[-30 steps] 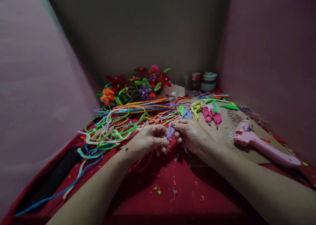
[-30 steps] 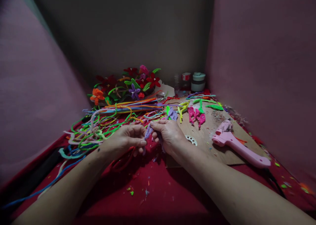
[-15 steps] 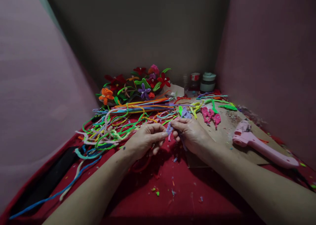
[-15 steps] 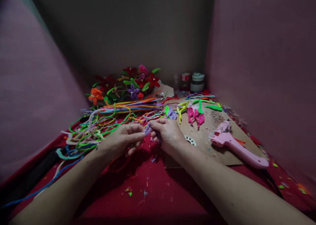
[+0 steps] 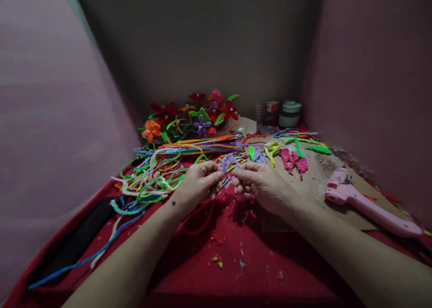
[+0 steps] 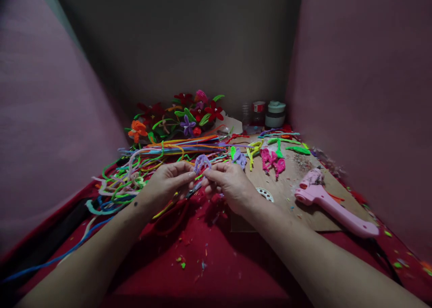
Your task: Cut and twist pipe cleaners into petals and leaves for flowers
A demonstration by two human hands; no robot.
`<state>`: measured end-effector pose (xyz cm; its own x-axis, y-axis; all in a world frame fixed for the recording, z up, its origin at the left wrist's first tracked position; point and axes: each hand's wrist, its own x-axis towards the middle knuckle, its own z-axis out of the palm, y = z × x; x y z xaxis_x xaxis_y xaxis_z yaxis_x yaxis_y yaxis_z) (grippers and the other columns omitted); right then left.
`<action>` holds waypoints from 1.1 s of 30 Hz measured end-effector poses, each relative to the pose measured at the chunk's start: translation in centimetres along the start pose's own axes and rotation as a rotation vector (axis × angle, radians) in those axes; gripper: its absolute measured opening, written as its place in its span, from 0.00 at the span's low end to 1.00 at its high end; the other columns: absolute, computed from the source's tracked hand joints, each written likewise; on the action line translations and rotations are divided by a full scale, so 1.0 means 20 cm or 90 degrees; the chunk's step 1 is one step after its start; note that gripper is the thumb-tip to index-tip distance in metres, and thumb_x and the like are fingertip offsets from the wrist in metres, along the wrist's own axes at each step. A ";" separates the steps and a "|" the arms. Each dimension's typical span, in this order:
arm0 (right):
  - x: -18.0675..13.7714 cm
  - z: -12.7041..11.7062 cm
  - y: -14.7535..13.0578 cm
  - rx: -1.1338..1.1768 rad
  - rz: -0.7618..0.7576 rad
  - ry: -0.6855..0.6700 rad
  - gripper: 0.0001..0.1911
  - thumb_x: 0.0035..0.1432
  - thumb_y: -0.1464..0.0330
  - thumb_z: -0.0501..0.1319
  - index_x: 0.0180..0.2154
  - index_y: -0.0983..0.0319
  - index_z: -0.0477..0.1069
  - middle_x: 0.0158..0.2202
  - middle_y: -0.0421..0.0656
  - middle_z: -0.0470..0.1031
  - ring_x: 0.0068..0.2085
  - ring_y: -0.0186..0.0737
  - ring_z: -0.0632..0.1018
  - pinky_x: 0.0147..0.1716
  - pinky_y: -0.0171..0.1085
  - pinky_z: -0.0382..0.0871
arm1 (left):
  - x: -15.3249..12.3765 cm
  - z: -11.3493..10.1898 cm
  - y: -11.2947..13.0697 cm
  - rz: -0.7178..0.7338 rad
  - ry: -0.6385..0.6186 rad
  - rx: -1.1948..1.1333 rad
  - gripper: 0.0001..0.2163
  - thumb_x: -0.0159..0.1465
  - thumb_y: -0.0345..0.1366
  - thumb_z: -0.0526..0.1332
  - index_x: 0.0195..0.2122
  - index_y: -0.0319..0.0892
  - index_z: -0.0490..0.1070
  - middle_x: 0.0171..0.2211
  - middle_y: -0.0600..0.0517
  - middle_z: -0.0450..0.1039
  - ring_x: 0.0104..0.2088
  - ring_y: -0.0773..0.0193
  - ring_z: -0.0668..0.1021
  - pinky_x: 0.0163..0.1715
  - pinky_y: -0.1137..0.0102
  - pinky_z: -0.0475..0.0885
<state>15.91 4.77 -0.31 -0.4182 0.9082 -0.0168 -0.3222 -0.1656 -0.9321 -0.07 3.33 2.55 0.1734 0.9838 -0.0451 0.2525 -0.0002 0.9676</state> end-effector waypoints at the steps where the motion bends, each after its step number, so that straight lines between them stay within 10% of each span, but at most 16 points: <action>1: 0.01 0.00 0.00 0.038 -0.017 0.007 0.09 0.46 0.66 0.63 0.25 0.65 0.66 0.22 0.40 0.72 0.20 0.29 0.71 0.18 0.29 0.63 | 0.00 0.01 0.00 0.003 0.005 0.015 0.09 0.55 0.37 0.60 0.25 0.38 0.62 0.17 0.58 0.65 0.12 0.77 0.63 0.11 0.80 0.55; 7: 0.02 0.00 0.00 0.036 -0.142 0.105 0.09 0.46 0.66 0.64 0.26 0.64 0.66 0.22 0.39 0.72 0.22 0.31 0.73 0.25 0.32 0.68 | -0.01 0.03 -0.02 -0.007 -0.033 0.048 0.08 0.57 0.38 0.58 0.25 0.39 0.62 0.16 0.57 0.66 0.10 0.74 0.66 0.08 0.80 0.54; 26: -0.06 0.04 0.05 -0.658 -0.495 0.200 0.07 0.56 0.74 0.52 0.30 0.62 0.67 0.24 0.40 0.69 0.26 0.33 0.69 0.28 0.32 0.61 | -0.02 0.06 -0.03 0.040 -0.024 0.019 0.04 0.57 0.33 0.54 0.33 0.41 0.59 0.15 0.60 0.66 0.09 0.71 0.69 0.05 0.81 0.59; 33: -0.06 0.03 0.06 -0.659 -0.520 0.192 0.06 0.56 0.75 0.52 0.30 0.62 0.66 0.25 0.41 0.70 0.27 0.33 0.70 0.29 0.32 0.62 | -0.02 0.06 -0.05 0.058 -0.037 0.037 0.06 0.56 0.30 0.51 0.36 0.41 0.60 0.16 0.60 0.65 0.09 0.71 0.68 0.05 0.80 0.59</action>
<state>15.45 3.29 -1.10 -0.1717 0.6771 0.7156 0.4506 0.6999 -0.5542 0.74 2.76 1.35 0.2521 0.9674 0.0258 0.2882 -0.1005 0.9523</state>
